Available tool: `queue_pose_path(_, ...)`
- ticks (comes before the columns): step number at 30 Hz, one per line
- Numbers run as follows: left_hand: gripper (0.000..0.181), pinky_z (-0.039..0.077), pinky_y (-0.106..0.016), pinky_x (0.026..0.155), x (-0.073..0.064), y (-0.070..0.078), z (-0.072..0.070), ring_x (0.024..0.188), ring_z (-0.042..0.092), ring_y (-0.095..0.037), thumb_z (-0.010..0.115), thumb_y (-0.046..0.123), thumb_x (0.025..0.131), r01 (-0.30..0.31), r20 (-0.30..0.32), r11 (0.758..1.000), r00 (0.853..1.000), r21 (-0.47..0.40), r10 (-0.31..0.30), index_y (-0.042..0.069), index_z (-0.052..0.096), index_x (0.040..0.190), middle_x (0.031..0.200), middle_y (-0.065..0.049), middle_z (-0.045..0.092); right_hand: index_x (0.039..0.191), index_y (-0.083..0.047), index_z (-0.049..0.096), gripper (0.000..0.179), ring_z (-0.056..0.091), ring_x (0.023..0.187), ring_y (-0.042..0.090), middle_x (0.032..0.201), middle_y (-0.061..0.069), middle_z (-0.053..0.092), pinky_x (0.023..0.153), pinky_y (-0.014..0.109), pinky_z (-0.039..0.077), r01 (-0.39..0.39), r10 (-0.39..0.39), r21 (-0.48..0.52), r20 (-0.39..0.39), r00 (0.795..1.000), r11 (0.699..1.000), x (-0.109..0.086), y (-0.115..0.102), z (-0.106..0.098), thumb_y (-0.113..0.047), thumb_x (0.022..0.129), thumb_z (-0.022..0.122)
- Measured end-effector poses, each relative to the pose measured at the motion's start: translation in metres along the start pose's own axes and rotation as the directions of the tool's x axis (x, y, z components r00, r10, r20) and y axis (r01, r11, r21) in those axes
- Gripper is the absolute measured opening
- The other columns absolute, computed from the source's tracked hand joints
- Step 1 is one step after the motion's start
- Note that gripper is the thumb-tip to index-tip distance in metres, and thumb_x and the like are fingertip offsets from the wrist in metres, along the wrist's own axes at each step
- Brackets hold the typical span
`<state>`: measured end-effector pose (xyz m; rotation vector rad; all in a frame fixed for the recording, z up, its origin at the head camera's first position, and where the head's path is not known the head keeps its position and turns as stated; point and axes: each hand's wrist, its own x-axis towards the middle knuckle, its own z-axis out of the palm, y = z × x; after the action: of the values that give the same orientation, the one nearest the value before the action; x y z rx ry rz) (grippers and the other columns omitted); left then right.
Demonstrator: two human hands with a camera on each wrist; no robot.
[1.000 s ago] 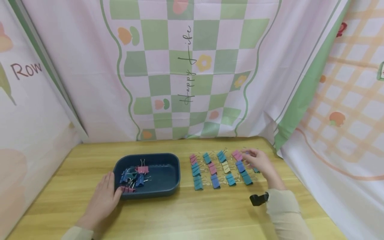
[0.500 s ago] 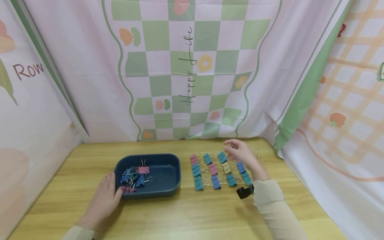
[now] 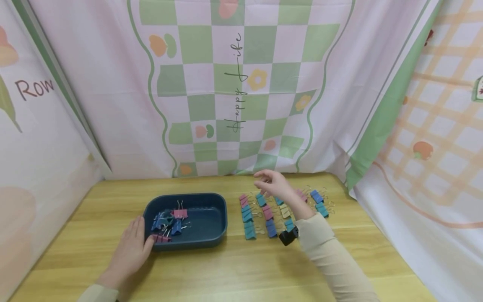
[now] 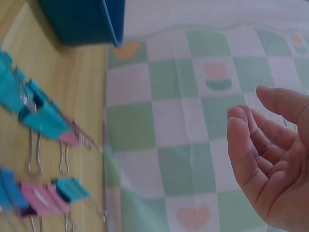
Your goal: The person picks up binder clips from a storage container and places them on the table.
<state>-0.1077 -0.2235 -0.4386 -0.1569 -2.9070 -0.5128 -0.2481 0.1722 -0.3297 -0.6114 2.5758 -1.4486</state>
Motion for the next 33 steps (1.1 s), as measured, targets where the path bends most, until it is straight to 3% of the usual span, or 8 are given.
queue_pose_path(6,0.066,0.016,-0.059,0.103,0.000,-0.001,0.001,0.127,0.016,-0.052,0.040,0.027,0.096,-0.007,-0.010,1.000,1.000,-0.009,0.007,-0.021,0.018,0.135,0.140,-0.039,0.016,0.121,-0.001,0.054,0.034,0.060,0.065,0.019,0.084,0.008,0.063,0.055,0.033,0.054,0.035,-0.034,-0.010,0.061,0.998,0.999,0.010,-0.011,0.023,-0.014,0.090,0.059)
queue_pose_path(14,0.065,0.016,-0.060,0.103,0.000,0.000,0.001,0.127,0.017,-0.053,0.040,0.026,0.096,-0.004,-0.011,1.000,1.000,-0.010,0.004,-0.021,0.018,0.135,0.140,-0.039,0.017,0.117,-0.004,0.058,0.030,0.060,0.065,0.025,0.081,0.005,0.062,0.050,0.030,0.053,0.067,-0.062,-0.031,0.138,0.988,0.997,0.017,-0.025,0.058,-0.015,0.089,0.061)
queue_pose_path(18,0.066,0.015,-0.060,0.103,0.001,0.000,0.001,0.127,0.016,-0.052,0.040,0.026,0.096,0.002,0.005,1.000,1.000,-0.013,-0.002,-0.021,0.016,0.135,0.140,-0.039,0.015,0.115,-0.002,0.059,0.029,0.059,0.060,0.024,0.080,0.011,0.063,0.052,0.033,0.053,0.105,-0.098,-0.027,0.183,0.978,0.994,0.018,-0.031,0.076,-0.013,0.089,0.061)
queue_pose_path(23,0.066,0.015,-0.060,0.103,0.001,-0.001,0.001,0.127,0.015,-0.053,0.040,0.027,0.096,0.004,0.010,1.000,1.000,-0.022,-0.003,-0.021,0.016,0.135,0.140,-0.039,0.014,0.116,-0.003,0.058,0.029,0.061,0.065,0.030,0.079,0.005,0.062,0.053,0.032,0.053,0.153,-0.138,-0.044,0.234,0.962,0.987,0.019,-0.037,0.096,-0.015,0.090,0.061)
queue_pose_path(29,0.066,0.015,-0.060,0.103,0.001,0.000,0.001,0.127,0.015,-0.053,0.040,0.027,0.096,0.004,0.006,1.000,1.000,-0.029,-0.003,-0.021,0.016,0.135,0.140,-0.040,0.015,0.114,-0.006,0.059,0.027,0.059,0.056,0.015,0.073,-0.001,0.061,0.052,0.031,0.054,0.161,-0.143,-0.056,0.249,0.958,0.985,0.021,-0.042,0.122,-0.015,0.089,0.062)
queue_pose_path(33,0.066,0.015,-0.060,0.103,0.001,-0.001,0.002,0.128,0.015,-0.053,0.040,0.027,0.096,0.003,0.005,1.000,1.000,-0.027,-0.003,-0.021,0.016,0.135,0.140,-0.040,0.015,0.115,-0.008,0.060,0.028,0.060,0.058,0.015,0.075,-0.004,0.061,0.053,0.032,0.054,0.150,-0.123,-0.082,0.267,0.956,0.985,0.021,-0.045,0.137,-0.018,0.089,0.062)
